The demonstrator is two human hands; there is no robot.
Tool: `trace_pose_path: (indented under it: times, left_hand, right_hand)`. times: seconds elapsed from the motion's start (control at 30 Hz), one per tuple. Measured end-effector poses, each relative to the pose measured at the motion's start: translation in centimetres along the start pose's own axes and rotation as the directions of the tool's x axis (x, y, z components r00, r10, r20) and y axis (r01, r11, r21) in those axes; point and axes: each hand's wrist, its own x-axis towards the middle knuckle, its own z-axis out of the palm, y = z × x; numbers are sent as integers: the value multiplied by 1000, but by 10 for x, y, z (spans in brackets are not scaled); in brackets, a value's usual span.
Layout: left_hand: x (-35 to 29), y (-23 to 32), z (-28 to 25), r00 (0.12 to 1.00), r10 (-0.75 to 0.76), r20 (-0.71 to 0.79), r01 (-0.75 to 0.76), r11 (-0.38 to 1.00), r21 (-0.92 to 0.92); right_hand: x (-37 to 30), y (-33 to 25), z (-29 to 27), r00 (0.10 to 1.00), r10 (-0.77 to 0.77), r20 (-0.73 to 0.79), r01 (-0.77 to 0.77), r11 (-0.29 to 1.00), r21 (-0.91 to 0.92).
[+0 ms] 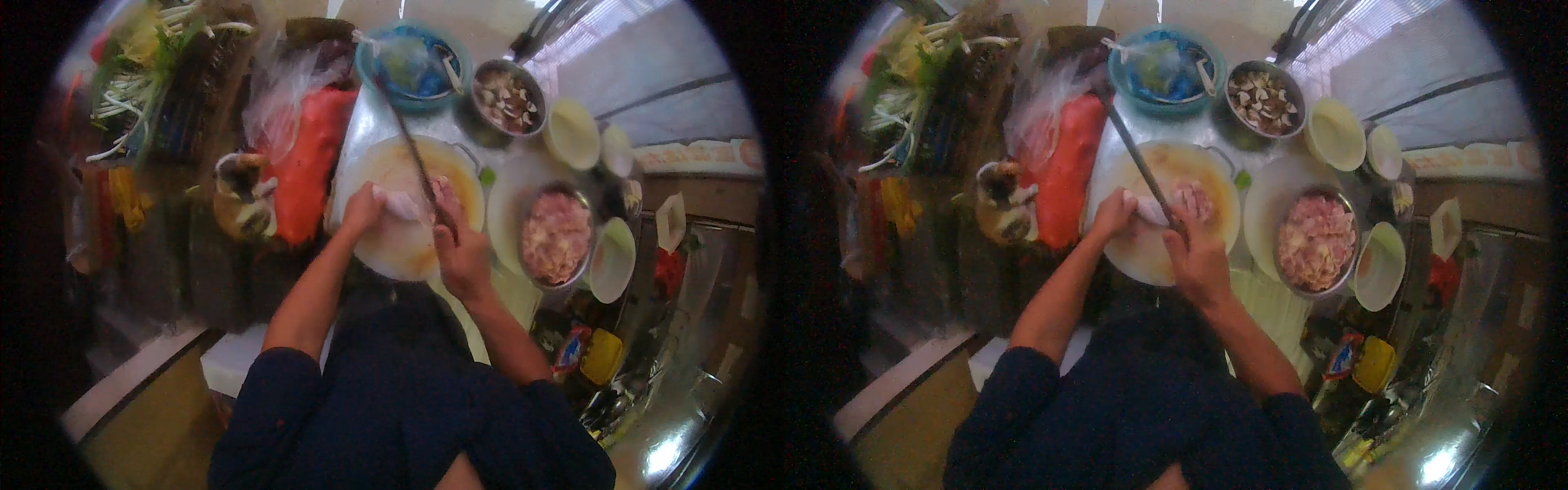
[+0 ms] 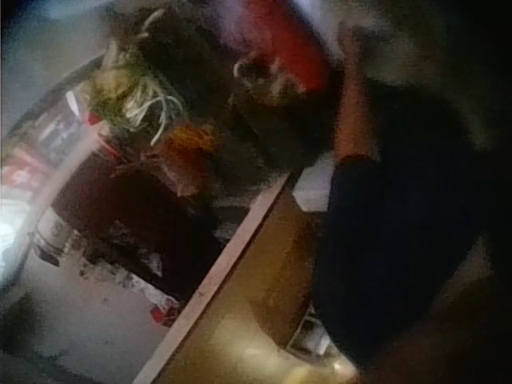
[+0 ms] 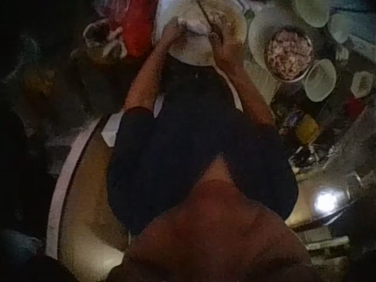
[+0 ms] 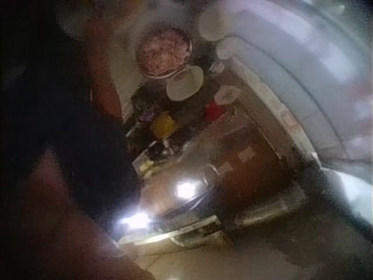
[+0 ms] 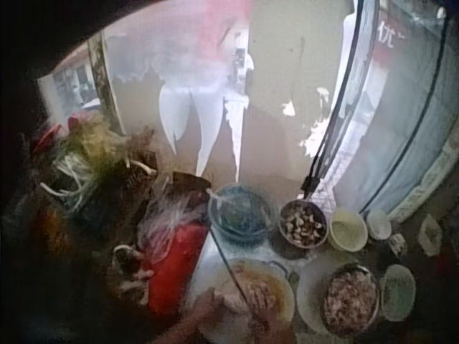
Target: The person uses a cleaver to chop raw meat on a cutting board and transfers the pieces into a metal bowl. A cat is present on the counter nearby during the task.
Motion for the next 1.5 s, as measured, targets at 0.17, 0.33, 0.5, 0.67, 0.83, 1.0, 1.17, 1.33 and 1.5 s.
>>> trace_pose_path:
  times: [0.17, 0.33, 0.5, 0.67, 0.83, 1.0, 1.17, 1.33, 1.5]
  left_hand:
    - [5, 3, -2, 995, -62, 75, 68, 995, -73]
    - [5, -3, 8, 992, 53, -116, -36, 989, 146]
    - [0, -6, 4, 996, -15, -87, 13, 1000, -18]
    - [5, -33, -37, 984, -170, -61, 129, 896, -425]
    - [-22, -74, -97, 966, -197, 167, 254, 613, -748]
    - [-78, -71, -97, 913, -362, 189, 320, 345, -883]
    - [-91, -49, -57, 883, -375, 281, 376, 207, -903]
    - [-58, -20, 0, 829, -386, 404, 516, 250, -819]
    - [-23, -3, 13, 855, -403, 327, 512, 754, -410]
  right_hand:
    - [-7, 26, 29, 986, -126, -109, 143, 976, 163]
    - [-21, 95, 74, 884, 398, 245, -369, 916, -156]
    - [-56, 113, 58, 879, 400, 261, -377, 916, -135]
    - [-48, 129, 14, 690, 591, 418, -616, 782, -91]
    - [-19, 133, 7, 661, 634, 402, -675, 736, -51]
    - [-65, 97, 55, 845, 350, 405, -343, 935, -92]
    - [-84, 100, 54, 878, 356, 319, -361, 931, -45]
    - [-44, 127, 15, 877, 467, 117, -464, 884, -54]
    - [-36, 104, 3, 856, 499, 136, -489, 867, -100]
